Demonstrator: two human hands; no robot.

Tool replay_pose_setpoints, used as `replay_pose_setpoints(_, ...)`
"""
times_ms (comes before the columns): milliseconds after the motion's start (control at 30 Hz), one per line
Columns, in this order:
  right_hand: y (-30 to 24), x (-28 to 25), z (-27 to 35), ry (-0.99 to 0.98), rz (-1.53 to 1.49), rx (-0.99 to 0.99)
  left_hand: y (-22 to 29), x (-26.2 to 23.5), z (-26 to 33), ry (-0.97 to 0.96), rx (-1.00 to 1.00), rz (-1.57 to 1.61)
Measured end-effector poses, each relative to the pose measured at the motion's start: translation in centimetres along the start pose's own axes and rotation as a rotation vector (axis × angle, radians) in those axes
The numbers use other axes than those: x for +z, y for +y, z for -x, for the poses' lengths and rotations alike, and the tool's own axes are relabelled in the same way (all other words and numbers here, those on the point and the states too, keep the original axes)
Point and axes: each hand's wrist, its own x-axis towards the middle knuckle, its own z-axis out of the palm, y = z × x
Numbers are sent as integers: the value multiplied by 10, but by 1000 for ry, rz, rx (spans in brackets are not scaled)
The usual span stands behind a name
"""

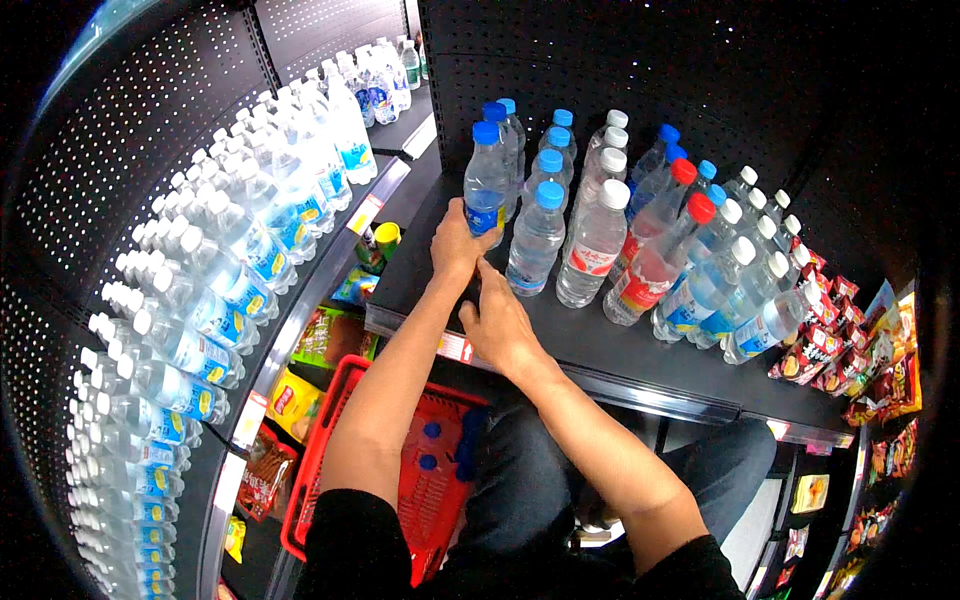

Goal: The person sits on the floor in front of a store shelf and repeatedly picks up water bottles from a red basket, placing them onto the shelf. The person also uses a blue cloth to wipe the shelf surface between placing bottles.

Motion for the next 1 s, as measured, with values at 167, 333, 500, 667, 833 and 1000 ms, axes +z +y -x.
replay_pose_setpoints(167,-3,0,1,10,30,-4,1,2,-6,-21,-31,-21)
replay_pose_setpoints(333,1,3,0,29,41,-1,8,5,-3,35,-14,-72)
replay_pose_setpoints(500,5,4,-1,42,29,-25,12,3,-3,2,-49,-101)
replay_pose_setpoints(667,11,10,-1,87,104,-120,3,-7,5,-21,-5,-126)
replay_pose_setpoints(833,21,14,2,154,140,-219,-23,-45,66,162,259,-75)
replay_pose_setpoints(1000,18,7,6,95,139,-213,-58,-115,162,251,124,44)
